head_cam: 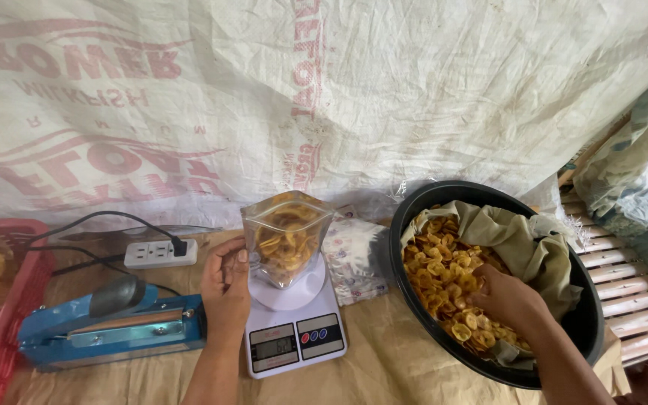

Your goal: The person fills a plastic pouch with banana chips from a bowl by hand, places the pouch on a digital scale to weigh it, and سپس closes the top of the pouch.

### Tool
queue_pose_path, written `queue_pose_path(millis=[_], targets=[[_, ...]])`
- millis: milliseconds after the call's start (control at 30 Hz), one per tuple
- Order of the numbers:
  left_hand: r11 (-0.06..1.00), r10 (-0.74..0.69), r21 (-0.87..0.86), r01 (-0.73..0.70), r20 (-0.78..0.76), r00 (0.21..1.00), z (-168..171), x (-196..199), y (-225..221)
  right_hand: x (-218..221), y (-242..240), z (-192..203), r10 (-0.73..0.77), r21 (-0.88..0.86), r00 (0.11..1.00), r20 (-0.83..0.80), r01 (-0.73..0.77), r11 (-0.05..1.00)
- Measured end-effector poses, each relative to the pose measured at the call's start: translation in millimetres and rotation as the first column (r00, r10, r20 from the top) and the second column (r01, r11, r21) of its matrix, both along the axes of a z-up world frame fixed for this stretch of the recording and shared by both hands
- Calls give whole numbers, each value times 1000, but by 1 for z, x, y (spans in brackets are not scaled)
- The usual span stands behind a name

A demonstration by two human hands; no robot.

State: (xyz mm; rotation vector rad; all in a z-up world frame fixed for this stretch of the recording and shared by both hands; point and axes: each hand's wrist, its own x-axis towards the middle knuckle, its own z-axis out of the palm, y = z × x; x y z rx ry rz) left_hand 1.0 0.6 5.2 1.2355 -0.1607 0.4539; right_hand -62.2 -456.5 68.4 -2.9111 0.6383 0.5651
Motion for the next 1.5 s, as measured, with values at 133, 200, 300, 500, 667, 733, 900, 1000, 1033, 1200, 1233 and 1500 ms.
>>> queue_pose_path(millis=[133,200,300,500,667,733,900,1000,1033,1200,1233,1500], targets=[[1000,15,7,-15,-2,1000,2,-1,0,-6,-19,-2,-95,254,993,76,73,964],[1000,12,-9,-13,-18,1000,3,-1,0,-7,-25,5,-150,370,982,113,98,924],[999,27,40,-26,-19,999,5,-4,1,2,-20,32,-160,455,966,204,51,889],[999,38,35,-39,36,999,4,-4,-2,25,74,116,-108,511,817,566,-246,824],[999,-30,-14,31,51,998,-8,1,-5,53,187,178,255,253,523,814,-712,655],[998,-55,-38,56,37,998,-11,3,-4,58,226,190,369,195,470,801,-789,582],[993,-68,-96,74,66,995,-13,4,-6,53,260,202,408,138,507,759,-739,660],[992,-86,-90,89,43,995,-12,4,-7,44,229,192,294,216,597,746,-636,741],[997,-54,-56,55,29,998,-11,2,-8,41,213,186,273,220,603,750,-616,756],[999,15,53,-12,-52,999,-4,-2,-3,31,103,134,56,281,711,701,-348,894],[1000,-2,28,3,-35,999,-4,-2,-4,30,79,120,18,314,779,627,-274,909],[999,-46,4,46,-12,999,-8,-1,-4,24,-21,-8,130,62,973,191,-144,988]])
